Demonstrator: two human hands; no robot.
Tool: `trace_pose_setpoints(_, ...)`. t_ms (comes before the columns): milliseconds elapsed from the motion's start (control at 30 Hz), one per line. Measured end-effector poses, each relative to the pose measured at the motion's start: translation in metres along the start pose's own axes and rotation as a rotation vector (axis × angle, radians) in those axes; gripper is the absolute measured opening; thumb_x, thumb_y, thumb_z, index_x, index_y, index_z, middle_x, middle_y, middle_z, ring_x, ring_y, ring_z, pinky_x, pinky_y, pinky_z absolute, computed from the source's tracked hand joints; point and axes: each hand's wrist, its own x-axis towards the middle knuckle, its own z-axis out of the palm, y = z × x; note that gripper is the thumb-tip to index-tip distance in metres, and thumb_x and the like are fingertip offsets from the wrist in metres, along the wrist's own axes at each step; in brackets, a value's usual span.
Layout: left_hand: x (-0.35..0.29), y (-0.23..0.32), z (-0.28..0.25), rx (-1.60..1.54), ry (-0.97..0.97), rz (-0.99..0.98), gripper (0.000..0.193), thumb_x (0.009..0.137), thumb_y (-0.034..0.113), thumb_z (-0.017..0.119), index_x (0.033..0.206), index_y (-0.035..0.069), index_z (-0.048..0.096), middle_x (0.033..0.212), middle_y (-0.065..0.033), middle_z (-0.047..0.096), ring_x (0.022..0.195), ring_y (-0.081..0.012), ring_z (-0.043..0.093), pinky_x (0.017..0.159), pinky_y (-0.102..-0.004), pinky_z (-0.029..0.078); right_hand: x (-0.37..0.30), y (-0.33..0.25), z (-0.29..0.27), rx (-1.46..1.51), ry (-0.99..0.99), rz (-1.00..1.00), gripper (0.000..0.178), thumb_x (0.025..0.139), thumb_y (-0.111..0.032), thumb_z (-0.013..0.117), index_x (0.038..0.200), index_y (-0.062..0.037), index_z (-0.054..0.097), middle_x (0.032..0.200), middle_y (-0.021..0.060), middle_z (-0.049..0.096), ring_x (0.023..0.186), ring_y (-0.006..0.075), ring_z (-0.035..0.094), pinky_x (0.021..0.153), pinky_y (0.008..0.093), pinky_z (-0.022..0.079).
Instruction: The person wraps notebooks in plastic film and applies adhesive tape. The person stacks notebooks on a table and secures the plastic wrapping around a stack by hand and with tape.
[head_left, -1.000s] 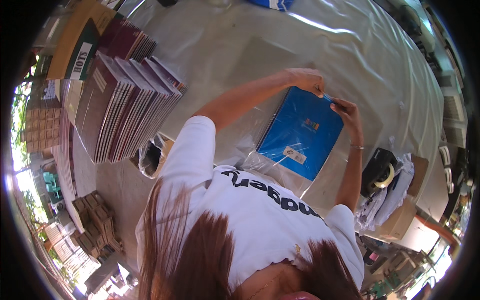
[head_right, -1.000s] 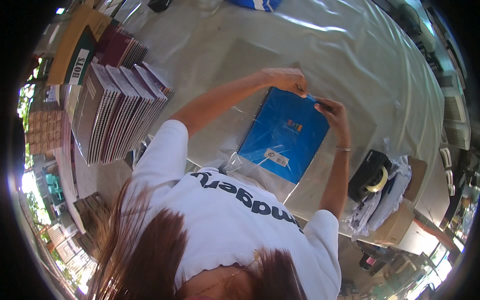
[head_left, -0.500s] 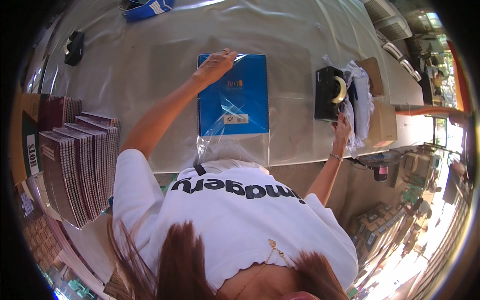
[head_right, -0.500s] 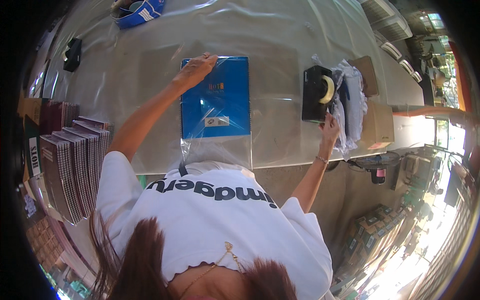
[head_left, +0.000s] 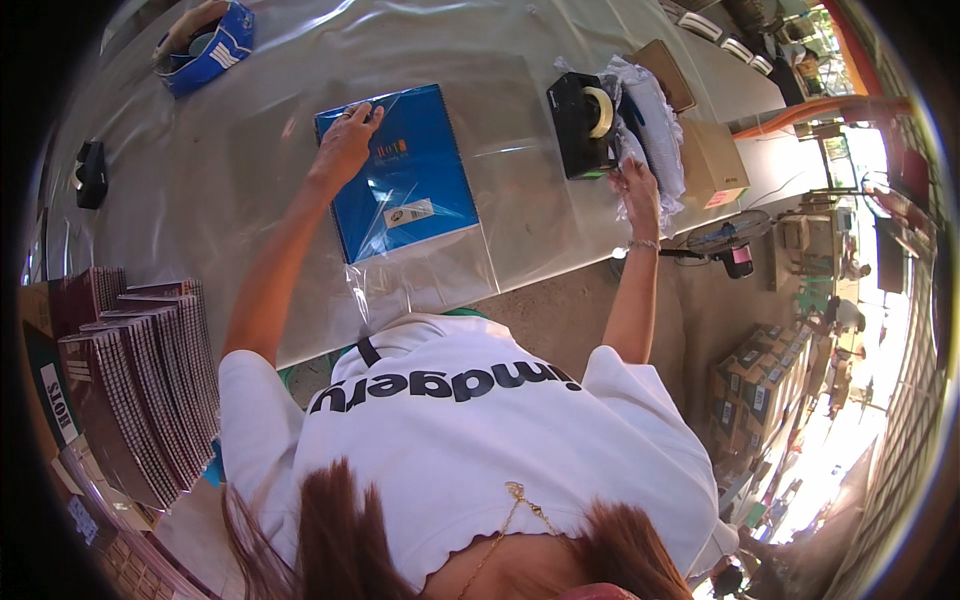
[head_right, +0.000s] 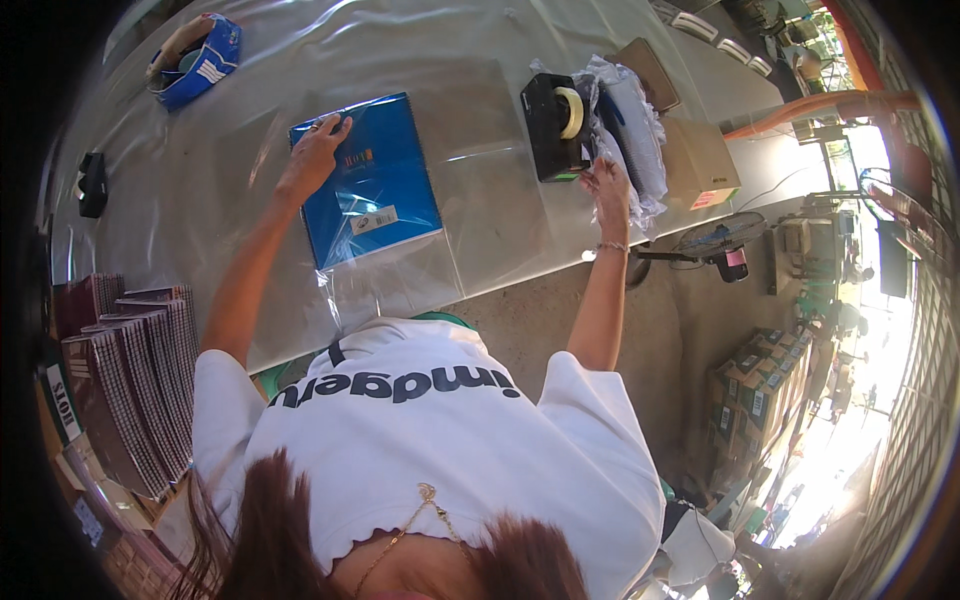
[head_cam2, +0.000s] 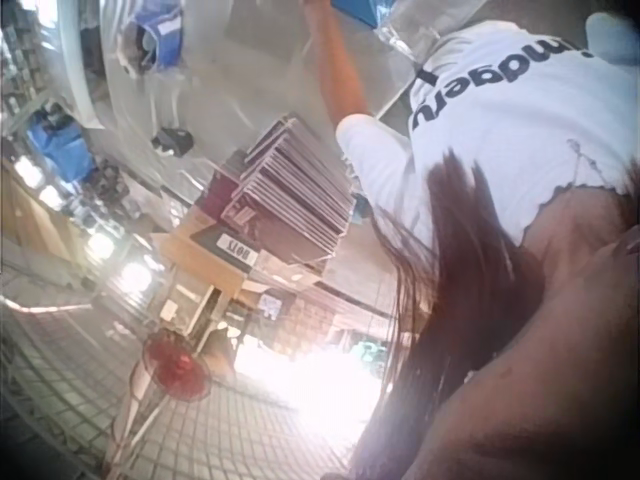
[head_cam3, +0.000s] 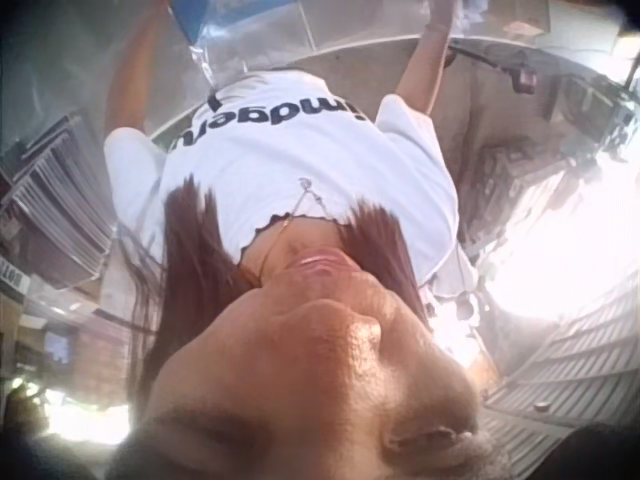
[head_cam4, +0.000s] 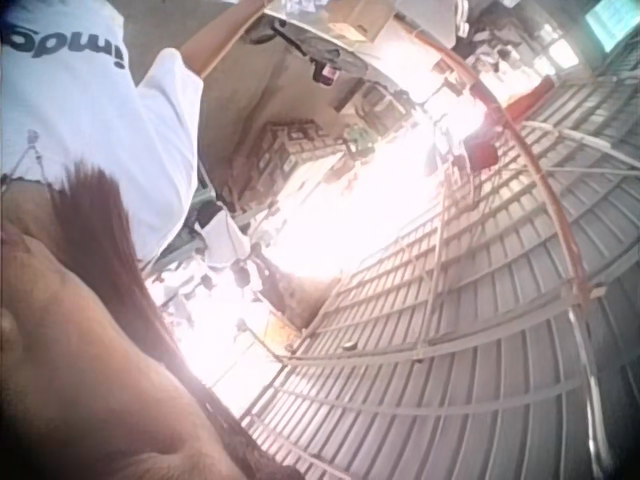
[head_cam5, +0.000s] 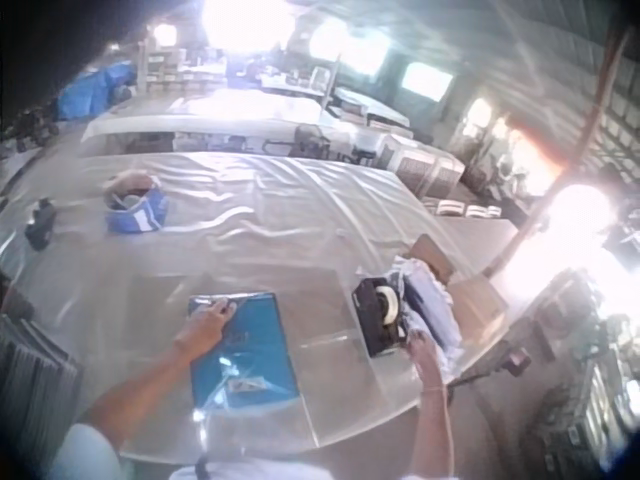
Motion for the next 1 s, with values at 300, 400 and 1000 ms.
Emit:
trace_pose_setpoints(300, 0.001, 0.008, 0.001, 0.032, 0.016, 0.021, 0.054, 0.078, -0.008, 0.047, 0.131, 0.003, 0.045, 0.132, -0.0143, 0.045, 0.128, -0.0298, 0.039, 0.105, -0.0376, 0.034, 0.032, -0.019, 0.006, -0.5, -0.027, 0.189, 0.028, 0.079, -0.026, 0.074, 0.091, -0.0016, 0.065, 0.082, 0.0013, 0.062, 0.069, 0.0099, 0.058, 0.06, 0.0217, 0.049)
trace_pose_setpoints(400, 0.002, 0.007, 0.002, 0.008, 0.039, 0.003, 0.05, 0.08, -0.005, 0.048, 0.13, 0.002, 0.047, 0.133, -0.0128, 0.044, 0.127, -0.0297, 0.039, 0.105, -0.0372, 0.033, 0.023, -0.008, -0.002, -0.136, 0.006, 0.178, 0.024, 0.08, -0.021, 0.072, 0.09, -0.0011, 0.064, 0.077, 0.0027, 0.063, 0.064, 0.0109, 0.06, 0.057, 0.0219, 0.05)
trace_pose_setpoints(1000, -0.009, 0.005, 0.01, -0.095, 0.12, -0.089, 0.052, 0.079, 0.004, 0.056, 0.13, 0.009, 0.049, 0.129, -0.003, 0.049, 0.122, -0.026, 0.043, 0.094, -0.0416, 0.033, -0.044, 0.013, 0.107, -0.387, -0.009, 0.042, 0.023, 0.087, -0.02, 0.06, 0.093, 0.0025, 0.063, 0.067, 0.0037, 0.059, 0.051, 0.007, 0.05, 0.042, 0.0217, 0.037)
